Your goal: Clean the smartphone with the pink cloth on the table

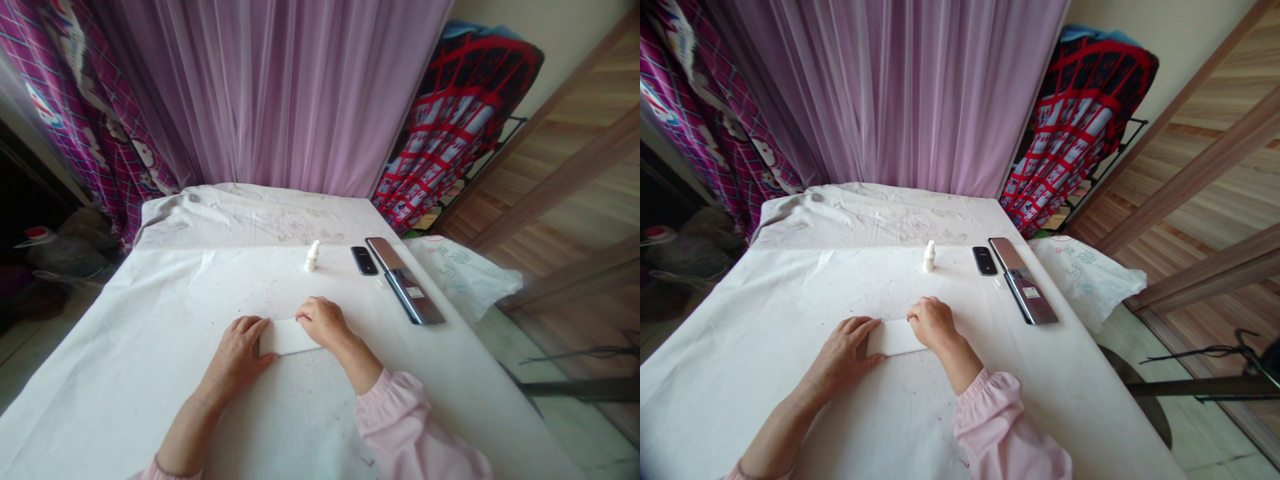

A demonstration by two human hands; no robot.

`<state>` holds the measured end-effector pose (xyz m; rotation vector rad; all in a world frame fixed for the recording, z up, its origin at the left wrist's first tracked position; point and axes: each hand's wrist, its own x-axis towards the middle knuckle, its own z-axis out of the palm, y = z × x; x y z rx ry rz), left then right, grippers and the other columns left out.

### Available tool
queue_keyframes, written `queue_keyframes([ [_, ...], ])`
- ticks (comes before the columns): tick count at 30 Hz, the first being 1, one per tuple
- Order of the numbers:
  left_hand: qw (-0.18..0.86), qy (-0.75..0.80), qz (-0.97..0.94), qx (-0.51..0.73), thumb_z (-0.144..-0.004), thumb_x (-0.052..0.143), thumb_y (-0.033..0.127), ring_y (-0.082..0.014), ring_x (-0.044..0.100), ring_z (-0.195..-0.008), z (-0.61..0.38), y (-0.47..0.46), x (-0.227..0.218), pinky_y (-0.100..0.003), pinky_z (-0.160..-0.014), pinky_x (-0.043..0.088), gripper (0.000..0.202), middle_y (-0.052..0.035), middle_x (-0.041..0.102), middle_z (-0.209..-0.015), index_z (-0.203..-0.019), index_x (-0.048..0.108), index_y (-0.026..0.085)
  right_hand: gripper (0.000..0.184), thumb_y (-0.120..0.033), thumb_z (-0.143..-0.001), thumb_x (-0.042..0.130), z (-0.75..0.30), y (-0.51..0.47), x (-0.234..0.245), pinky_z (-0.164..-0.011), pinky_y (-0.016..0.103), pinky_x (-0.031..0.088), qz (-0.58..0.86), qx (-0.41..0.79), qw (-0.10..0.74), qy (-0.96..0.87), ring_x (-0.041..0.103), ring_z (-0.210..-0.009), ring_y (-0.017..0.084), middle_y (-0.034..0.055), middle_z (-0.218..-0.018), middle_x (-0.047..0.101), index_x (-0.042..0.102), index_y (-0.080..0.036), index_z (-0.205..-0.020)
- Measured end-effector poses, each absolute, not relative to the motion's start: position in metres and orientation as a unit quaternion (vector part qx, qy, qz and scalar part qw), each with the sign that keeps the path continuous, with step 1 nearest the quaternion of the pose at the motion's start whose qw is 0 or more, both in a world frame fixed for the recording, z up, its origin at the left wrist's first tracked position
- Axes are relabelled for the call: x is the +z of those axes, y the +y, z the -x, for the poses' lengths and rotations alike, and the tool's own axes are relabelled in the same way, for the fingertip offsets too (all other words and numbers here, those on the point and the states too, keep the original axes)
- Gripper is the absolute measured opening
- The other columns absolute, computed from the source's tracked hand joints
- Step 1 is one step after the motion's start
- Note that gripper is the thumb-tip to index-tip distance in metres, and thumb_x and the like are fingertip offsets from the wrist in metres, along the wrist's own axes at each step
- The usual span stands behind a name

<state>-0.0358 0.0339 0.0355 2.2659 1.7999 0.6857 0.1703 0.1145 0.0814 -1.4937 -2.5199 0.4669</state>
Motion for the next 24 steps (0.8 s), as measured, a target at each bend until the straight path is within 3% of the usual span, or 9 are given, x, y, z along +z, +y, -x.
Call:
queue_keyframes([
  [24,0.117,0.612,-0.753,0.211,-0.07,0.075,0.035,-0.0312,0.058,-0.109,0.036,0.036,0.04,-0.046,-0.096,0.047,0.053,-0.0116,0.065,-0.117,-0.119,0.063,0.019,0.018,-0.02,-0.086,0.061,-0.207,0.125,0.081,-0.082,0.024,0.043,0.51,0.203,0.065,-0.834,0.064,-0.095,0.016,-0.0003,-0.098,0.074,0.077,-0.027,-0.091],
])
